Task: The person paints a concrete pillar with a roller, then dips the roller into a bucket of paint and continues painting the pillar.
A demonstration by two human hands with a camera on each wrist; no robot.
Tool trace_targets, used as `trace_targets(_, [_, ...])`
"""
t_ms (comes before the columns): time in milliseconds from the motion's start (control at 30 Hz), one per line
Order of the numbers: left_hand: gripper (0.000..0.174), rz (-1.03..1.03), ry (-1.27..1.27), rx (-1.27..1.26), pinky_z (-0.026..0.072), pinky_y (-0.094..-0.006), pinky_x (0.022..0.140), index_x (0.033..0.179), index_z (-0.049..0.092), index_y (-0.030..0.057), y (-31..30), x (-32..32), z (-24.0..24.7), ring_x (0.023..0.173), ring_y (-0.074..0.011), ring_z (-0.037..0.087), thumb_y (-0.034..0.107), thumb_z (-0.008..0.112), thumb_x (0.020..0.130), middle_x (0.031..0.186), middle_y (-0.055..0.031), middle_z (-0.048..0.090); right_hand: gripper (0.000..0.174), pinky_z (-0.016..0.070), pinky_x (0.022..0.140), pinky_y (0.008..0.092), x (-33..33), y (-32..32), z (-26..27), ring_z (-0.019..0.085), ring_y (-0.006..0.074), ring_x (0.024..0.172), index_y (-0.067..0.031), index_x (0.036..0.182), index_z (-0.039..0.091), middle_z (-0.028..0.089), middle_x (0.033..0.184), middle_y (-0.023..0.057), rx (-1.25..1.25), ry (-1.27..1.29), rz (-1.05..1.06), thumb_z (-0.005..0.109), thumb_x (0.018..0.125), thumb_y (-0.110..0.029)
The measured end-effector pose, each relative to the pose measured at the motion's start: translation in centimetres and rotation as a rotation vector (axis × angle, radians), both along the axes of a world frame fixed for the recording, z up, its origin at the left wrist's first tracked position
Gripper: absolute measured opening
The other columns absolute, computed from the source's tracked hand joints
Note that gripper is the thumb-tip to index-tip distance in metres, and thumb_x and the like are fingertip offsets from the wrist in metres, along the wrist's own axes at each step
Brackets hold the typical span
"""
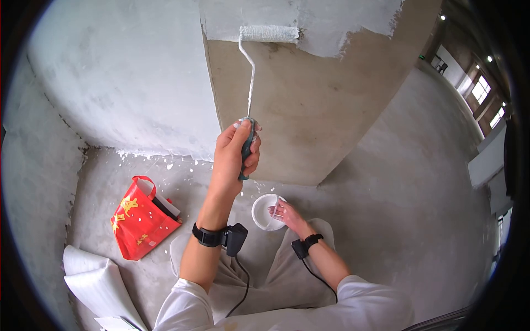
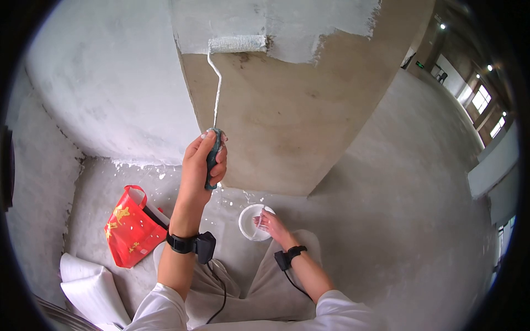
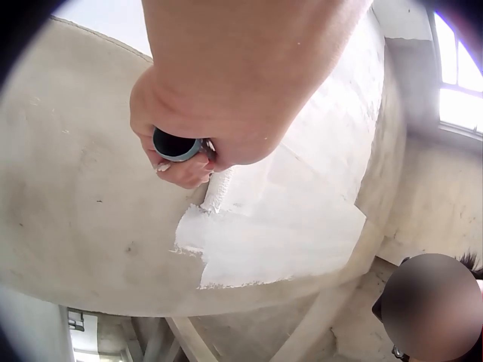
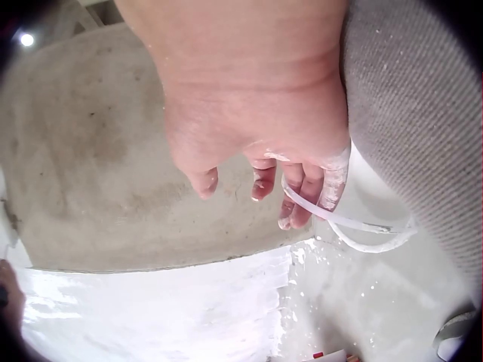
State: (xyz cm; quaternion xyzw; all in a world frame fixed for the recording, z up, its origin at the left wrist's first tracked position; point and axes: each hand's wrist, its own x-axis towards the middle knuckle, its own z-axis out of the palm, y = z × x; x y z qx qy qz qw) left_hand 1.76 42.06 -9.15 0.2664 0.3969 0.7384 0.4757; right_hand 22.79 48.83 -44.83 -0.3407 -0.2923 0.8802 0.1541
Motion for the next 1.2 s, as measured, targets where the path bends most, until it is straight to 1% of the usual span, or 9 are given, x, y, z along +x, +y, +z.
trace_targets(133, [0.027,-0.006,-0.004,0.002,0.0225,-0.0202,0.035,0.098,0.053,0.0031,-0.1,-0.1,0.4,0.044,-0.0037,0.033,0.029,0.050,0.102,0.065,0.0009,0.045,0.027,0.0494,0.095,0.0398,0.1,0.2,0.1,0.063,0.0257,0.105,-0.0095,0.104,0.056,0.066,0.113,0.0174,0.025,0.002,0.013,0.053,0.100,-0.036])
trace_targets(233, [0.028,-0.022,-0.011,0.011,0.0233,-0.0205,0.036,0.098,0.055,0.0036,-0.1,0.0,0.4,0.044,-0.0040,0.037,0.031,0.049,0.102,0.065,0.0015,0.047,0.028,0.0494,0.095,0.0389,0.1,0.2,0.2,0.063,0.0249,0.104,-0.0100,0.105,0.056,0.066,0.113,0.0168,0.033,0.002,0.019,0.053,0.100,-0.037])
trace_targets(300, [0.027,-0.009,-0.004,0.028,0.0226,-0.0202,0.035,0.098,0.053,0.0028,0.0,0.1,0.8,0.044,-0.0039,0.033,0.029,0.049,0.102,0.065,0.0010,0.044,0.029,0.0494,0.095,0.0385,0.1,0.2,0.6,0.063,0.0245,0.104,-0.0102,0.106,0.056,0.066,0.113,0.0165,0.041,-0.002,0.019,0.053,0.100,-0.038])
trace_targets(367, [0.027,-0.019,-0.007,0.034,0.0227,-0.0203,0.035,0.098,0.053,0.0026,0.0,0.0,0.9,0.044,-0.0040,0.033,0.029,0.049,0.102,0.065,0.0010,0.044,0.027,0.0511,0.089,0.0347,0.0,0.0,1.4,0.065,0.0189,0.097,-0.0116,0.101,0.053,0.068,0.105,0.0118,0.049,-0.024,0.018,0.052,0.100,-0.038])
trace_targets(533, [0.027,-0.031,-0.024,0.040,0.0232,-0.0203,0.035,0.098,0.053,0.0021,0.0,0.0,1.3,0.044,-0.0043,0.032,0.028,0.048,0.103,0.066,0.0007,0.044,0.027,0.0514,0.089,0.0348,-0.3,-0.1,1.7,0.065,0.0189,0.097,-0.0119,0.098,0.053,0.068,0.104,0.0114,0.047,-0.032,0.017,0.052,0.100,-0.039])
trace_targets(667, [0.027,-0.087,-0.094,0.063,0.0239,-0.0204,0.035,0.098,0.052,0.0018,-0.5,0.0,2.2,0.046,-0.0048,0.033,0.028,0.047,0.103,0.067,-0.0003,0.044,0.026,0.0518,0.089,0.0350,-0.4,0.1,1.6,0.065,0.0190,0.098,-0.0121,0.096,0.053,0.068,0.104,0.0115,0.049,-0.024,0.020,0.053,0.100,-0.038])
trace_targets(900, [0.027,-0.126,-0.120,0.088,0.0251,-0.0204,0.035,0.099,0.051,0.0012,-0.6,-0.2,2.4,0.048,-0.0055,0.035,0.028,0.045,0.103,0.070,-0.0010,0.045,0.025,0.0516,0.089,0.0350,-0.3,0.0,2.1,0.065,0.0191,0.098,-0.0129,0.096,0.052,0.068,0.105,0.0117,0.053,-0.043,0.027,0.052,0.100,-0.038])
trace_targets(1133, [0.027,-0.137,-0.154,0.099,0.0258,-0.0203,0.035,0.099,0.051,0.0015,-0.6,-0.3,2.4,0.049,-0.0056,0.036,0.027,0.046,0.103,0.071,-0.0013,0.046,0.027,0.0514,0.089,0.0345,-0.1,0.1,1.6,0.064,0.0188,0.097,-0.0108,0.104,0.055,0.068,0.105,0.0110,0.065,-0.029,0.031,0.052,0.100,-0.037])
trace_targets(1200, [0.026,-0.169,-0.220,0.109,0.0271,-0.0202,0.035,0.099,0.051,0.0018,-0.7,-0.3,2.5,0.051,-0.0059,0.037,0.027,0.047,0.103,0.073,-0.0016,0.047,0.028,0.0513,0.089,0.0346,-0.1,0.2,1.4,0.064,0.0187,0.097,-0.0102,0.106,0.055,0.068,0.105,0.0108,0.065,-0.033,0.032,0.052,0.101,-0.037])
